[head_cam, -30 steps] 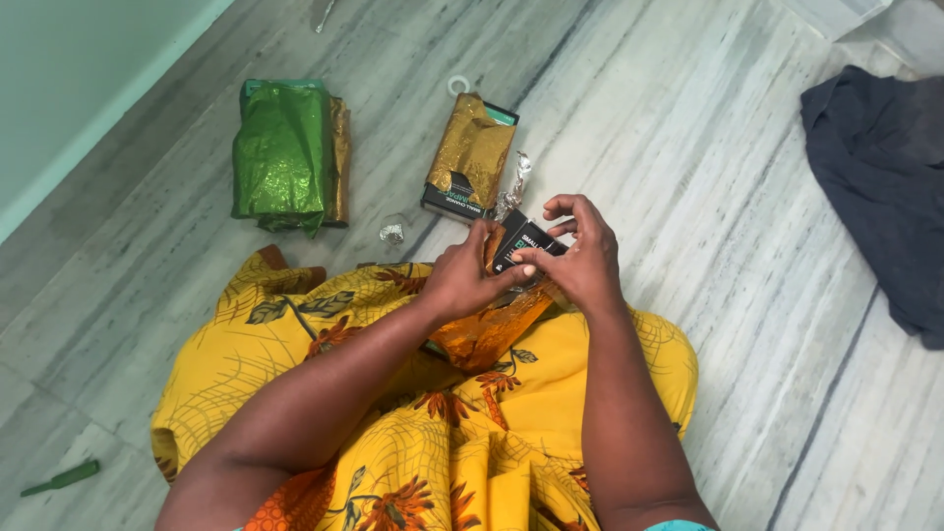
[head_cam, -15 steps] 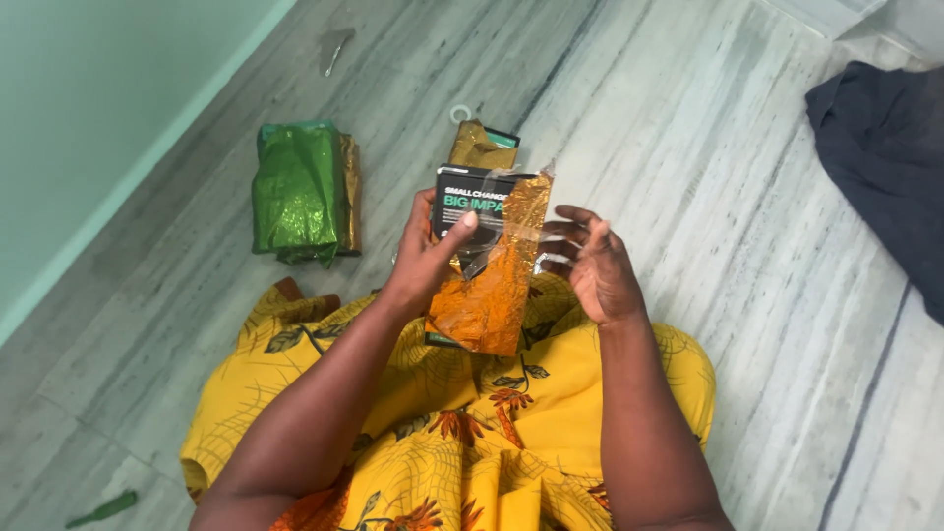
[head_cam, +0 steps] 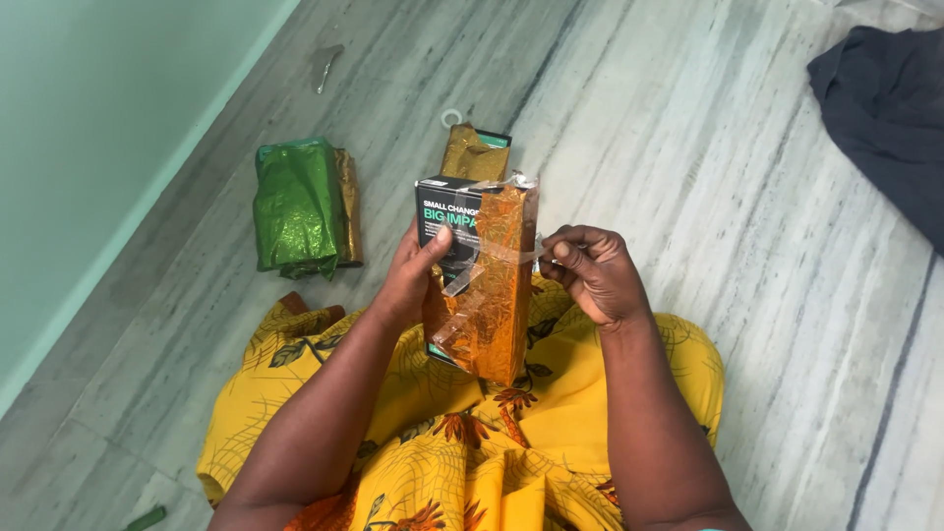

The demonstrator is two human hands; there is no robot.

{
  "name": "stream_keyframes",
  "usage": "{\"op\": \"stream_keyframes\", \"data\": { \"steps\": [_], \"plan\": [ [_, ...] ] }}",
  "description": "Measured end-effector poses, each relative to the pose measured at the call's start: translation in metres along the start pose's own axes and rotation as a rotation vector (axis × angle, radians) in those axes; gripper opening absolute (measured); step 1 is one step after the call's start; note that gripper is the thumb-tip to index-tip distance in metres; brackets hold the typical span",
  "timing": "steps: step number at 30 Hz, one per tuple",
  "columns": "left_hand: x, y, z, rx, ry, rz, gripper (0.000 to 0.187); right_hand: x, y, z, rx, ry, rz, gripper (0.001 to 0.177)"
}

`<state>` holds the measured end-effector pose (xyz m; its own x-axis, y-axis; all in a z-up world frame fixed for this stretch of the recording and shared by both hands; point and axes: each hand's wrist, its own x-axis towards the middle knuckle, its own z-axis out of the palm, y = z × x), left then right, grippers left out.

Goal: The person sits on the floor and wraps several small rectangular boxes with green and gold metallic wrapping paper. They fold the paper around each box, smooth the edges, and secure the packages with clear tape, stacking the finished gifts nearby.

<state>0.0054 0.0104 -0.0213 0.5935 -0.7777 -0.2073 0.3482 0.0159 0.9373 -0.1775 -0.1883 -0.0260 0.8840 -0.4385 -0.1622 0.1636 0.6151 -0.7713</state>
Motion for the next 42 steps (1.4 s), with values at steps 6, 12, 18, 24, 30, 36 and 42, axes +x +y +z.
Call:
{"op": "stream_keyframes", "data": {
  "steps": [6, 12, 18, 24, 30, 36, 42],
  "plan": [
    [-0.006, -0.007, -0.005, -0.127, -0.045, -0.065, 0.079, 0.002, 0.002, -0.002, 0.049, -0.058, -0.034, 0.004],
    [-0.011, -0.014, -0.002, -0.182, -0.112, -0.152, 0.085, -0.001, 0.007, 0.017, 0.059, -0.163, -0.022, 0.005],
    [-0.015, -0.022, 0.01, -0.405, -0.243, -0.293, 0.08, -0.007, 0.017, 0.054, -0.158, -0.128, -0.044, 0.025],
    [-0.011, -0.029, 0.011, -0.569, -0.414, -0.362, 0.075, -0.01, 0.036, 0.048, -0.223, -0.1, -0.115, 0.046],
    [-0.011, -0.054, 0.009, -0.075, -0.523, -0.282, 0.065, -0.007, 0.045, 0.05, -0.071, -0.059, -0.007, 0.095],
    [0.033, -0.04, -0.03, 0.581, -0.362, 0.09, 0.061, -0.004, 0.039, 0.055, -0.324, 0.016, -0.193, 0.072],
    [0.025, 0.008, -0.054, 0.499, -0.059, 0.106, 0.072, 0.007, 0.03, 0.042, -0.816, 0.129, -0.336, 0.054]
  ]
}}
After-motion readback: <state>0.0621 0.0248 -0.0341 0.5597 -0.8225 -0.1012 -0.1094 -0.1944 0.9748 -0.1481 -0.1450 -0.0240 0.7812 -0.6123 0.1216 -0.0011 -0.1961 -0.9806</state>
